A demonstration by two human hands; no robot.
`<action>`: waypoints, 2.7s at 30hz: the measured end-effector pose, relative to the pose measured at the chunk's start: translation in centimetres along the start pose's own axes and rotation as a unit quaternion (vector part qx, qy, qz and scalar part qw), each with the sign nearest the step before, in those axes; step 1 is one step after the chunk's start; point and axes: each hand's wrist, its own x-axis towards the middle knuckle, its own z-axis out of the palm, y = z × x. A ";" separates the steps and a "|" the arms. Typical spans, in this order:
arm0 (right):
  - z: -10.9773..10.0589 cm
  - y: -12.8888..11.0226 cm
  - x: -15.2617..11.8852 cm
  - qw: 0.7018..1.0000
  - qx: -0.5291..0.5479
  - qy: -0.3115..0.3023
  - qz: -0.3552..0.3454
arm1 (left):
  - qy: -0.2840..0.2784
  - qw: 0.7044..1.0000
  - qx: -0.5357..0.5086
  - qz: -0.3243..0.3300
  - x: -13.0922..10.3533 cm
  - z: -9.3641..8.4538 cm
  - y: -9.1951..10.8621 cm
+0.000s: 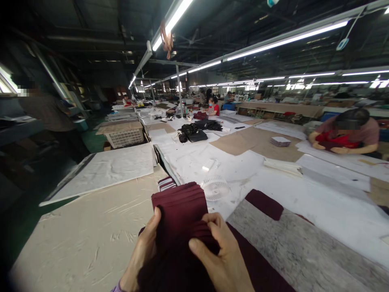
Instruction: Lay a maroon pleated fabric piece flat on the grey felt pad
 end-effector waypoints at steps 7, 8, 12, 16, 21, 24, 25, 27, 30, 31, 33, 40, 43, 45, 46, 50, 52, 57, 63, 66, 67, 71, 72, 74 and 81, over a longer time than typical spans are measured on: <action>-0.1 1.7 0.9 0.995 0.100 0.025 0.005 | -0.059 0.997 -0.041 -0.021 -0.9 0.4 -0.3; -0.1 1.7 0.9 0.991 0.136 0.003 0.016 | -0.057 0.997 -0.043 -0.024 -0.9 0.3 -0.4; 0.2 1.2 0.8 0.969 0.241 -0.019 0.057 | -0.043 0.997 -0.046 -0.044 -1.0 0.2 -0.5; 1.0 0.6 0.6 0.950 0.297 0.009 0.094 | -0.037 0.998 -0.035 -0.045 -1.2 0.2 -0.4; 1.2 0.8 0.5 0.948 0.298 0.028 0.105 | -0.042 0.998 -0.027 -0.041 -1.0 -0.1 -0.4; 1.1 1.2 0.5 0.949 0.296 0.031 0.103 | -0.071 0.996 -0.011 -0.057 -0.9 -0.7 -0.4; 1.1 1.3 0.6 0.950 0.295 0.034 0.101 | -0.087 0.995 -0.004 -0.053 -0.9 -1.0 -0.5; 1.1 1.5 0.6 0.950 0.292 0.045 0.099 | -0.112 0.993 0.021 -0.014 -1.1 -1.5 -0.7; 1.3 1.4 0.6 0.949 0.292 0.049 0.104 | -0.118 0.989 0.069 0.053 -1.6 -2.0 -1.1; 1.4 1.4 0.5 0.950 0.290 0.047 0.108 | -0.116 0.988 0.080 0.061 -1.8 -2.0 -1.2; 1.5 1.4 0.5 0.951 0.284 0.049 0.115 | -0.111 0.987 0.095 0.061 -2.0 -1.7 -1.4; 1.5 2.0 0.4 0.964 0.237 0.047 0.113 | -0.035 0.986 0.149 0.060 -1.7 -0.8 -1.6; 1.1 2.4 0.3 0.981 0.163 0.066 0.078 | -0.034 0.988 0.144 0.043 -1.5 -1.0 -1.3; 0.9 2.4 0.3 0.985 0.139 0.090 0.041 | -0.042 0.988 0.147 0.032 -1.5 -1.1 -0.9; 0.8 2.3 0.3 0.985 0.142 0.095 0.029 | -0.049 0.987 0.149 0.031 -1.6 -1.2 -0.8; 0.4 1.9 0.2 0.985 0.163 0.048 0.044 | -0.062 0.984 0.163 0.031 -1.7 -1.4 -0.4; 0.5 1.7 0.0 0.987 0.148 0.034 0.049 | -0.062 0.983 0.168 0.030 -1.8 -1.5 -0.4; 1.1 1.7 -0.3 0.988 0.126 0.047 0.074 | -0.074 0.984 0.158 0.025 -1.8 -1.2 -0.4; 1.2 1.6 -0.4 0.991 0.075 0.093 0.060 | -0.058 0.989 0.128 0.045 -1.8 -1.0 0.0; 1.1 1.6 -0.5 0.993 0.056 0.091 0.051 | -0.007 0.997 0.074 0.023 -1.8 -0.7 0.3; 1.1 1.6 -0.5 0.994 0.057 0.085 0.049 | -0.008 0.998 0.060 0.011 -1.8 -0.6 0.3; 0.8 1.7 -0.6 0.993 0.063 0.073 0.061 | -0.057 0.998 0.036 -0.016 -1.8 -0.1 0.7; 0.7 1.8 -0.6 0.993 0.065 0.071 0.063 | -0.064 0.997 0.033 -0.019 -1.9 0.0 0.7; 0.6 1.8 -0.6 0.993 0.073 0.065 0.061 | -0.072 0.997 0.028 -0.022 -1.9 0.1 0.8; 0.6 1.7 -0.3 0.993 0.075 0.064 0.059 | -0.085 0.996 0.040 -0.006 -1.6 -0.9 0.3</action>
